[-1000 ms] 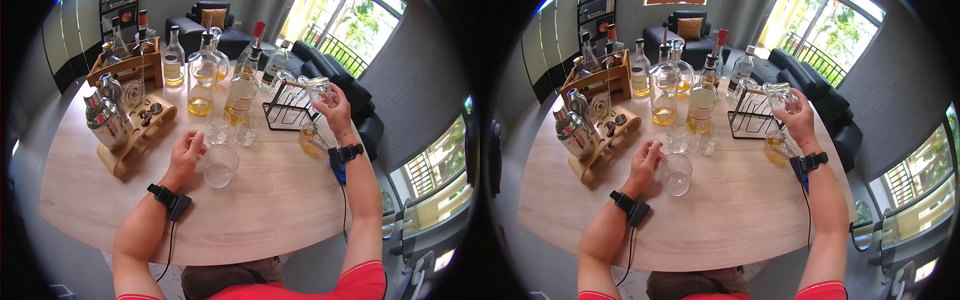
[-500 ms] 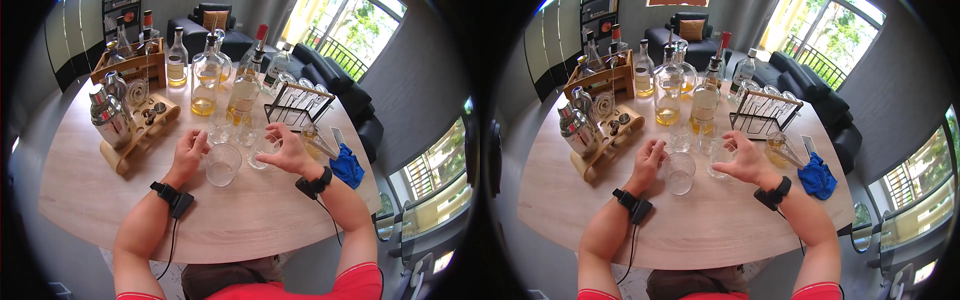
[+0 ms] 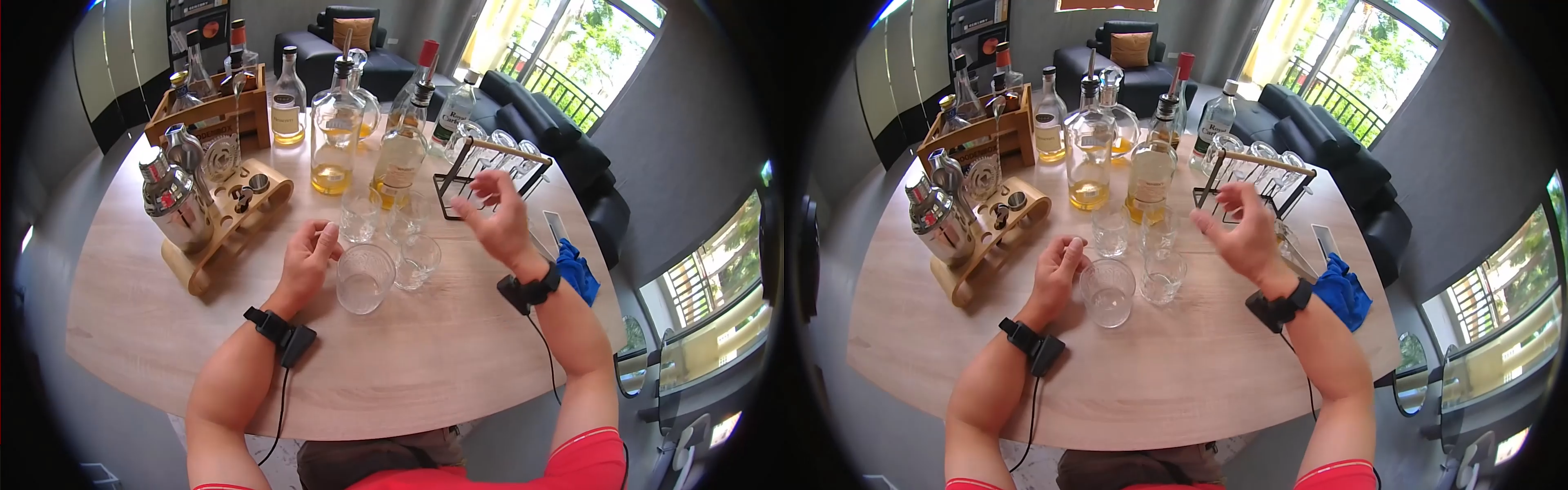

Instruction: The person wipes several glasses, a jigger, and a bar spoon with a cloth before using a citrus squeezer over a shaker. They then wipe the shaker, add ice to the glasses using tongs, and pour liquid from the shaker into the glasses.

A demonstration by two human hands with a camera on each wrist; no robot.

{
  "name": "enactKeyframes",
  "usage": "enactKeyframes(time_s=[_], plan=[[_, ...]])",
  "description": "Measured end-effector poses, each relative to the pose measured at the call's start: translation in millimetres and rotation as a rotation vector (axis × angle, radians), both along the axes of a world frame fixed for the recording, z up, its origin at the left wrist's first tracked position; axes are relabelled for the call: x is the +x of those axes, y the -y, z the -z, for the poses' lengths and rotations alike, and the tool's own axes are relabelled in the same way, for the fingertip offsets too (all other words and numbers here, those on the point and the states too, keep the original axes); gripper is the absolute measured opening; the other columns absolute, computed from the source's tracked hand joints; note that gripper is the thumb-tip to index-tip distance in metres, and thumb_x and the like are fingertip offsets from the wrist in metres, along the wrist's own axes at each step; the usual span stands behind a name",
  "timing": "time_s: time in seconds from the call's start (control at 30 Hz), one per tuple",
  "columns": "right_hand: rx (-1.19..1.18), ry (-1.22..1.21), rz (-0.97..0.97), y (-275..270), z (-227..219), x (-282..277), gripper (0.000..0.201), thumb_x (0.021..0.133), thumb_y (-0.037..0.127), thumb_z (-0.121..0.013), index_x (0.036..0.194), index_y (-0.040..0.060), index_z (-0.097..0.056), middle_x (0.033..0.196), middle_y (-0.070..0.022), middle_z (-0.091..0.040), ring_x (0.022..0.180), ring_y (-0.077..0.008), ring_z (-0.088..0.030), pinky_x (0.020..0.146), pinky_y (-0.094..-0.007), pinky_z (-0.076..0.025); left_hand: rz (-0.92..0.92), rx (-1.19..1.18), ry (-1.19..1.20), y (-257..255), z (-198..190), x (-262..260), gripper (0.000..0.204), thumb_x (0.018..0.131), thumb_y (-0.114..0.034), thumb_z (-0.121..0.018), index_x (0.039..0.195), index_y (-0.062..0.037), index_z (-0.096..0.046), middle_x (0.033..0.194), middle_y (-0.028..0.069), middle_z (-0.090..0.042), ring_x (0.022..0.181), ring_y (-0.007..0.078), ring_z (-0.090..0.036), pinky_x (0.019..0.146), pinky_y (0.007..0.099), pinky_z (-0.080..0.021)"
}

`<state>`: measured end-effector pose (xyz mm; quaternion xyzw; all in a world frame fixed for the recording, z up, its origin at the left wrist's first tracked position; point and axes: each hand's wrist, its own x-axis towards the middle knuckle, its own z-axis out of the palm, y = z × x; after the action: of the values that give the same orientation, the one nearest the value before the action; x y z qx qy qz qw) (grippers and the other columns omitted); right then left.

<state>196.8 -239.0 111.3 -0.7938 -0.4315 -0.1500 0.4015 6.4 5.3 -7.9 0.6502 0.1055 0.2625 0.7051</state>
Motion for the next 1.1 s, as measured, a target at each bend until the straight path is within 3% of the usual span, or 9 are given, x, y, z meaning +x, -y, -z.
enactKeyframes(time_s=[0.17, 0.3, 0.33, 0.47, 0.57, 0.77, 0.97, 1.0, 1.1], plan=[[0.006, -0.140, 0.309, -17.1, -43.8, 92.9, 0.063, 0.078, 0.038, -0.084, 0.123, 0.0024, -0.057, 0.107, -0.0126, -0.068, 0.098, -0.0238, -0.066, 0.089, -0.0361, -0.053, 0.016, 0.018, -0.029, -1.8, -0.7, -1.1, 0.039, 0.104, -0.033, -0.059, 0.118, 0.0033, -0.058, 0.085, 0.0053, -0.066, 0.076, 0.0110, -0.063, 0.071, 0.0255, -0.049], [-0.334, -0.133, 0.507, -47.5, -65.7, 141.4, 0.082, 0.075, 0.054, -0.078, 0.133, -0.0001, -0.055, 0.125, -0.0200, -0.066, 0.115, -0.0309, -0.065, 0.096, -0.0371, -0.052, 0.031, -0.025, -0.019, -1.7, -0.8, -3.5, 0.038, 0.104, -0.032, -0.060, 0.118, 0.0029, -0.058, 0.086, 0.0044, -0.065, 0.079, 0.0111, -0.063, 0.073, 0.0259, -0.051], [-0.364, -0.040, 0.532, -55.9, -67.7, 142.7, 0.080, 0.073, 0.058, -0.076, 0.124, -0.0030, -0.063, 0.123, -0.0235, -0.067, 0.113, -0.0331, -0.067, 0.093, -0.0392, -0.053, 0.038, -0.035, -0.021, -1.5, -0.4, -3.5, 0.038, 0.104, -0.032, -0.060, 0.119, 0.0028, -0.058, 0.086, 0.0041, -0.064, 0.079, 0.0111, -0.063, 0.074, 0.0261, -0.052], [-0.615, -0.204, 0.454, -85.4, -73.4, 159.2, 0.066, 0.072, 0.057, -0.076, 0.094, -0.0049, -0.075, 0.105, -0.0221, -0.074, 0.099, -0.0324, -0.072, 0.087, -0.0397, -0.054, 0.039, -0.052, -0.016, -1.3, 2.3, -3.6, 0.037, 0.104, -0.031, -0.061, 0.118, 0.0023, -0.058, 0.088, 0.0046, -0.065, 0.081, 0.0110, -0.064, 0.077, 0.0268, -0.053], [-0.815, -0.245, 0.442, -97.4, -79.9, 152.0, 0.063, 0.070, 0.055, -0.078, 0.098, -0.0017, -0.076, 0.107, -0.0180, -0.074, 0.098, -0.0305, -0.072, 0.086, -0.0383, -0.054, 0.032, -0.036, -0.019, -0.2, 0.1, -4.3, 0.036, 0.104, -0.031, -0.061, 0.118, 0.0020, -0.058, 0.089, 0.0056, -0.067, 0.081, 0.0109, -0.064, 0.077, 0.0266, -0.053], [-0.761, -0.150, 0.516, -94.5, -94.4, 142.3, 0.064, 0.068, 0.049, -0.081, 0.108, -0.0002, -0.073, 0.111, -0.0177, -0.074, 0.104, -0.0311, -0.071, 0.090, -0.0384, -0.054, 0.028, 0.000, -0.036, 2.1, -3.8, -5.3, 0.035, 0.106, -0.031, -0.058, 0.122, 0.0002, -0.056, 0.087, 0.0038, -0.066, 0.079, 0.0089, -0.062, 0.074, 0.0239, -0.050], [-0.573, -0.009, 0.526, -68.5, -145.3, 124.9, 0.069, 0.071, 0.057, -0.080, 0.112, 0.0018, -0.072, 0.117, -0.0187, -0.071, 0.112, -0.0337, -0.067, 0.094, -0.0376, -0.053, 0.029, -0.045, -0.063, 3.5, -2.1, -4.0, 0.037, 0.105, -0.032, -0.059, 0.121, 0.0009, -0.058, 0.089, 0.0039, -0.065, 0.081, 0.0100, -0.062, 0.076, 0.0247, -0.051], [-0.353, 0.127, 0.541, -56.4, -139.6, 131.2, 0.074, 0.072, 0.060, -0.079, 0.114, -0.0007, -0.069, 0.110, -0.0169, -0.072, 0.103, -0.0291, -0.069, 0.091, -0.0355, -0.053, 0.023, -0.056, -0.073, 2.8, -1.7, -4.2, 0.038, 0.103, -0.033, -0.062, 0.120, 0.0022, -0.059, 0.091, 0.0042, -0.065, 0.082, 0.0112, -0.062, 0.077, 0.0260, -0.051], [0.430, -0.083, 0.207, -25.1, -122.0, 124.0, 0.076, 0.074, 0.040, -0.088, 0.121, -0.0088, -0.054, 0.099, -0.0113, -0.067, 0.094, -0.0188, -0.067, 0.084, -0.0307, -0.055, 0.029, -0.072, -0.059, 3.3, -2.9, -3.5, 0.038, 0.103, -0.032, -0.062, 0.120, 0.0022, -0.059, 0.090, 0.0038, -0.065, 0.083, 0.0113, -0.062, 0.077, 0.0258, -0.051]])
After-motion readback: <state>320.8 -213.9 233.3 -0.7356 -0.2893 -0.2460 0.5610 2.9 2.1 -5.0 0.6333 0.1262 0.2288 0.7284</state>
